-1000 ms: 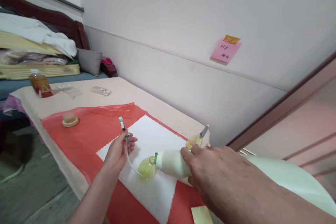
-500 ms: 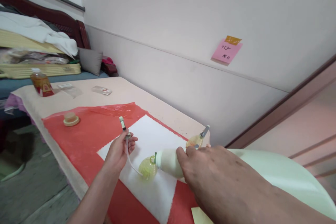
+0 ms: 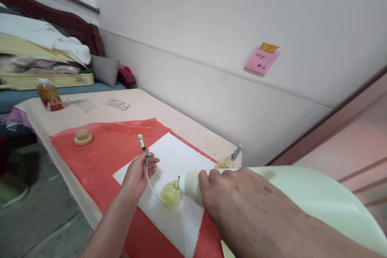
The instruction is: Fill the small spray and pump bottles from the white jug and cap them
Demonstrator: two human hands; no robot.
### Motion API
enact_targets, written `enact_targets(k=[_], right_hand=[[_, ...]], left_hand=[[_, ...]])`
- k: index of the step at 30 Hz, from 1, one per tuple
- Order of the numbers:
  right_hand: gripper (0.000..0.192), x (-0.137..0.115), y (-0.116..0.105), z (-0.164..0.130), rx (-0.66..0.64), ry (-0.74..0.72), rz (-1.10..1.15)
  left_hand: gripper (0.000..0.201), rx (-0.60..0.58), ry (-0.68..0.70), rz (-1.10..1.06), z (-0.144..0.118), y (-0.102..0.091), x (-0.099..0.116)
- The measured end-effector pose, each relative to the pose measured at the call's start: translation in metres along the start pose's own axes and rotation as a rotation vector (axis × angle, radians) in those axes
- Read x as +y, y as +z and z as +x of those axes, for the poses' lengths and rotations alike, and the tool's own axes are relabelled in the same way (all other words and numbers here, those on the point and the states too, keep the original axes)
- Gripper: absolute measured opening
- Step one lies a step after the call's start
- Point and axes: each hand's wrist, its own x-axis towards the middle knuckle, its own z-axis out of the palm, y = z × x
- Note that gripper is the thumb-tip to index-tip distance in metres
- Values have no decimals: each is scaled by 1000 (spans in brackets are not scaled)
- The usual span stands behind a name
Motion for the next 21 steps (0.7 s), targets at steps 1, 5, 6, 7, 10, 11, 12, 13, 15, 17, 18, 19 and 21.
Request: enact_targets(k=[1,5,6,7,10,11,12,13,15,17,18,19,21], right_hand=[[29,0,0,1,-28,-9,4],[28,-6,-6,5,-80,14,15],[28,-8,-8,6,-92,19,18],[28,-10,-10,8,-103,27,16],[26,-13,-12,10,-140,42,-5],[27,-13,-12,10,-144,39,-17],[28,-13,-11,9,-138,27,-26],[29,-12,-10,9,-126,8,-33],[29,-10,-8,7,-101,-18,-50],[30,-8,-7,6,-95,-14,-79],[32,-7,-6,6,-103,-9,-93],[34,-7,-6,5,-111,-7,-105],[36,-5,-4,3,-109,-15,-117]], left_hand=[[21,-1,0,-2,0,0,0],[20,-5,0,-4,1,-2,0],[20,-5,0,-4,1,-2,0],[21,-4,-1,-4,1,-2,0],[22,-1,-2,-4,0,-2,1],[22,-1,-1,-4,0,-2,1],[22,0,-1,-5,0,-2,2],[22,0,0,-5,-1,-1,2],[21,0,2,-5,-1,-1,2],[21,0,3,-4,-1,-1,1],[21,-1,4,-4,-1,-1,1],[21,-1,4,-4,-1,-1,1],[21,-1,5,-3,-1,-1,1]])
